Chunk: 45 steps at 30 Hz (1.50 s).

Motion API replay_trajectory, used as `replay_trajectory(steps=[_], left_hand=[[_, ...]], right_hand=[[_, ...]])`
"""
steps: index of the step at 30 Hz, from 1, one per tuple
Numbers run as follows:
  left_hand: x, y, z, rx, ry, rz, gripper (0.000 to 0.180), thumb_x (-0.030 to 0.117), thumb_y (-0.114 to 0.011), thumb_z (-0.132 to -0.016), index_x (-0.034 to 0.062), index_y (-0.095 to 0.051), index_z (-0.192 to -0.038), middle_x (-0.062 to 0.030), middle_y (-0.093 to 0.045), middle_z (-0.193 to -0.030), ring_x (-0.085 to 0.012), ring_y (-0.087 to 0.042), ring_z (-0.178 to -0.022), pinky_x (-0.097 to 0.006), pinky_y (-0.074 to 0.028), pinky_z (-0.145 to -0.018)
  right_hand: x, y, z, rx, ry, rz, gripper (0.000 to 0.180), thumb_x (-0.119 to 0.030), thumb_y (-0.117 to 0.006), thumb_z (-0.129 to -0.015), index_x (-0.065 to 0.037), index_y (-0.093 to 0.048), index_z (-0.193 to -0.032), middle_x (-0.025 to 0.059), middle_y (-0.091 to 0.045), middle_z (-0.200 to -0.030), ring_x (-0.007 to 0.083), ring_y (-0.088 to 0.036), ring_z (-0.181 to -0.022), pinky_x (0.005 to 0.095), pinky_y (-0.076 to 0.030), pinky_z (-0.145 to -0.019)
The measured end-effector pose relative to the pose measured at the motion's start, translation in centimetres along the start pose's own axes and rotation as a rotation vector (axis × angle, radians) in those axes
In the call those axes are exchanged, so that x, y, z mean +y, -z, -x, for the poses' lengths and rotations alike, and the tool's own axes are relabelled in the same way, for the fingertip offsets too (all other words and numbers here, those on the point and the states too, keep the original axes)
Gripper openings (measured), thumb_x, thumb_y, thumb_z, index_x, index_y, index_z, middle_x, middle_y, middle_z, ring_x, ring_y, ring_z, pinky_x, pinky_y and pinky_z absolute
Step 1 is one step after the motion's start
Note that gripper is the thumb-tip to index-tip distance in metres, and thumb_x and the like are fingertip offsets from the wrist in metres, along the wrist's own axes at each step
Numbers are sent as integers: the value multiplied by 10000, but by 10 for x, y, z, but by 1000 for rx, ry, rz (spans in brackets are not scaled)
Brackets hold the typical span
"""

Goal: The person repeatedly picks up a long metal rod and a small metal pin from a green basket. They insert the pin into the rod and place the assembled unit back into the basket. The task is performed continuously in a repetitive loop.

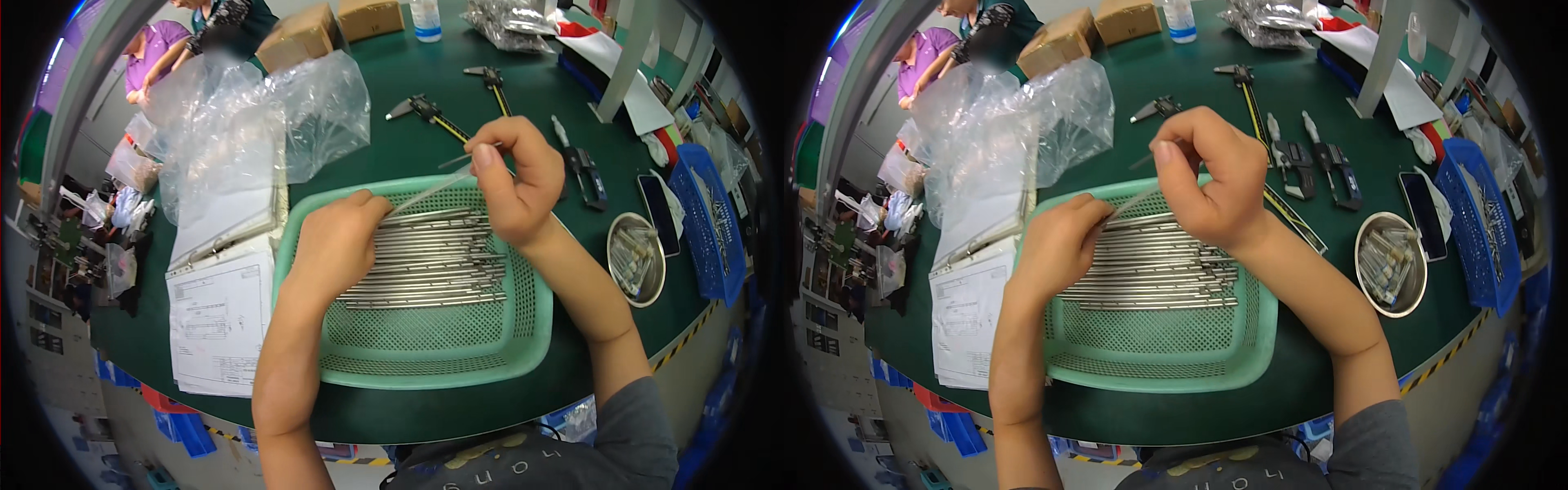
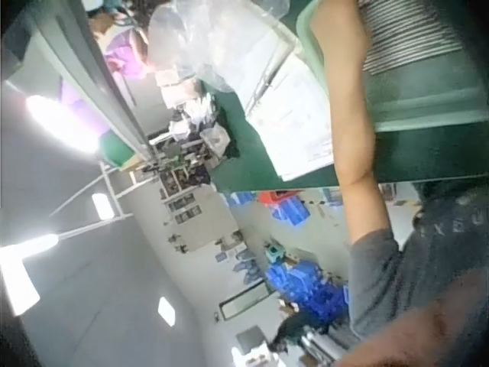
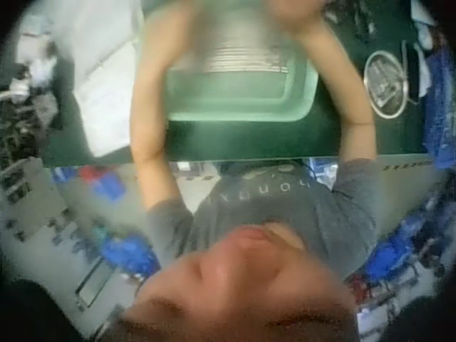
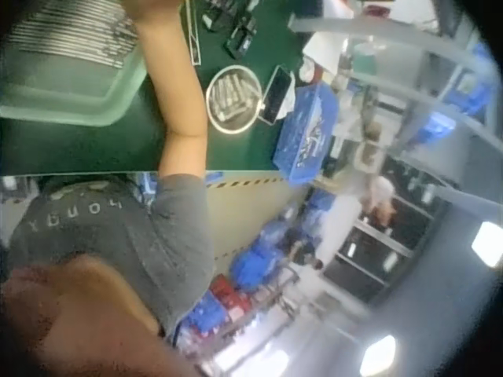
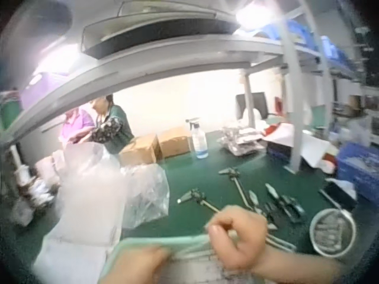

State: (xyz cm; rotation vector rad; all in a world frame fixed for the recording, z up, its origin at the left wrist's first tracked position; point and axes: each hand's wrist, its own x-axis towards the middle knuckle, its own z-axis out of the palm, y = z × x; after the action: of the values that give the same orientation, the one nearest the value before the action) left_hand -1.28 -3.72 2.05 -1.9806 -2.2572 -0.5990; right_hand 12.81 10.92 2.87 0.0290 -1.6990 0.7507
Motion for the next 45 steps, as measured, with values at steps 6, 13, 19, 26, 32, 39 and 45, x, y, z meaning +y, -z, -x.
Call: replay_trajectory(steps=[6, 13, 19, 26, 32, 39, 45], left_hand=[[-9, -13, 1, -88, -5, -270, 148, 9, -561, -678, 64, -628, -798, -89, -569, -760, -297, -572, -739, -397, -453, -642], [13, -9, -5, -179, -77, 164, 162, 93, -694, -618, 43, -592, -734, -99, -554, -727, -296, -572, -708, -379, -449, -605], [47, -27, 0, -418, -359, 155, 261, 121, -687, -589, 19, -539, -778, -117, -543, -765, -299, -570, -712, -390, -465, -592], [56, -37, 8, -401, -416, 5, 196, 87, -602, -594, 23, -546, -771, -121, -541, -784, -288, -559, -721, -395, -481, -590], [28, -9, 1, -271, -184, 357, 114, 41, -588, -649, 17, -544, -752, -93, -565, -695, -229, -582, -656, -340, -459, -562], [15, -1, -6, 0, 210, 1031, 176, 9, -590, -786, 4, -520, -947, -38, -570, -818, -105, -581, -683, -213, -473, -570], [26, 5, -6, -43, 311, 1408, 227, 24, -584, -815, 13, -470, -1011, -75, -566, -883, -156, -616, -757, -248, -527, -608]], right_hand=[[3, -1, 0, 28, 38, 2, 22, -10, -550, -744, -10, -548, -722, 26, -545, -600, 71, -481, -474, 200, -374, -440], [6, -2, 0, 55, 77, 24, 29, -31, -568, -726, -31, -551, -703, 33, -522, -570, 94, -483, -451, 214, -380, -422], [7, -1, -1, 34, 69, 48, 50, -17, -572, -688, -51, -538, -674, 29, -517, -557, 136, -479, -423, 250, -371, -421], [4, -1, -3, -4, 31, 47, 39, -2, -569, -689, -32, -544, -691, 30, -528, -577, 122, -482, -432, 240, -368, -426], [-1, -2, 1, 118, -94, -106, 49, -11, -519, -777, 11, -531, -819, 75, -544, -671, 118, -516, -517, 226, -408, -481], [2, -1, 0, 17, 37, 50, 73, 7, -558, -754, 0, -564, -826, 66, -560, -669, 127, -531, -512, 233, -409, -479], [2, -3, -4, 7, 46, 102, 86, 8, -598, -717, -25, -585, -795, 47, -559, -630, 125, -519, -466, 247, -388, -446]])
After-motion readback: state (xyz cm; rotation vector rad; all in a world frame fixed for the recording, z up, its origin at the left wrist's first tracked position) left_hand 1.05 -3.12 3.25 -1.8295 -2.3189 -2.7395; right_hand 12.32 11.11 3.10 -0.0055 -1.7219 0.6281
